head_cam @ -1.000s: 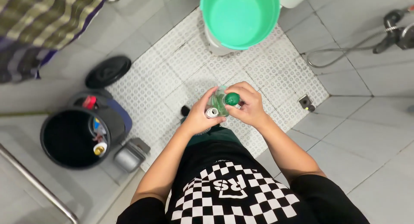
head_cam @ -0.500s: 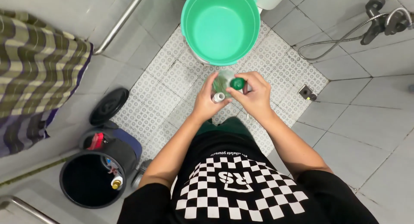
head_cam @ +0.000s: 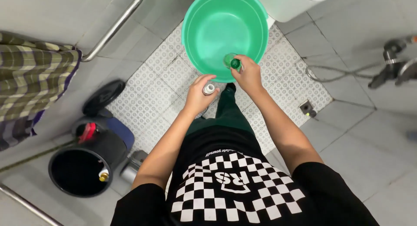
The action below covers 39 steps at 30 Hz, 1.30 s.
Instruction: The user is attempting to repair or modify a shower head by removing components and mixing liquid in a plastic bottle.
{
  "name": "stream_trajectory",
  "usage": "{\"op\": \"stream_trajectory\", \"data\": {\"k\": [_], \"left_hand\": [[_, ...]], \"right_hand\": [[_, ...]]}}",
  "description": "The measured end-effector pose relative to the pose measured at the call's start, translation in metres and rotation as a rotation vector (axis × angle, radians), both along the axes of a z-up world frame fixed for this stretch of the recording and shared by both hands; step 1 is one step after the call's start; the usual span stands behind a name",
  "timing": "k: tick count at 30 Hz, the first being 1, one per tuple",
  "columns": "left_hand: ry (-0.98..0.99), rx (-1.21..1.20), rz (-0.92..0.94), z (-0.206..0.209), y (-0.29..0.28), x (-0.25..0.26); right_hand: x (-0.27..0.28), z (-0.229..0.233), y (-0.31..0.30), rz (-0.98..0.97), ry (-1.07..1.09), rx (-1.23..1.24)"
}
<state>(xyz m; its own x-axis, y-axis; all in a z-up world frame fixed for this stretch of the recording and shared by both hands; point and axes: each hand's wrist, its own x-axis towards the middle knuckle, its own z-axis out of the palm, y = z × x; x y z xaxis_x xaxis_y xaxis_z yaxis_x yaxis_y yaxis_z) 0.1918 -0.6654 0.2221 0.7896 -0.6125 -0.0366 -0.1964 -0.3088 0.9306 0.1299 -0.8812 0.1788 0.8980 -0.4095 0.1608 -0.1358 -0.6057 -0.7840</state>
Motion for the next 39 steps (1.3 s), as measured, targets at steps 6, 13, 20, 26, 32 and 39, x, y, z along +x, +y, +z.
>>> {"op": "stream_trajectory", "data": {"k": [6, 13, 20, 26, 32, 39], "left_hand": [[0.148, 0.097, 0.081, -0.03, -0.065, 0.011], [0.256, 0.163, 0.105, -0.056, -0.107, 0.024], [0.288, 0.202, 0.105, -0.067, -0.111, 0.034], [0.34, 0.201, 0.149, -0.067, -0.105, 0.035], [0.336, 0.195, 0.142, -0.074, -0.102, 0.03], [0.36, 0.196, 0.142, -0.07, -0.102, 0.03]], "right_hand": [[0.038, -0.101, -0.071, 0.107, 0.131, -0.038], [0.062, -0.157, -0.1, 0.203, 0.228, -0.048], [0.073, -0.166, -0.1, 0.25, 0.209, -0.117], [0.062, -0.179, -0.095, 0.275, 0.065, -0.201], [0.048, -0.187, -0.091, 0.181, 0.128, -0.144], [0.038, -0.178, -0.092, 0.151, 0.131, -0.08]]}}
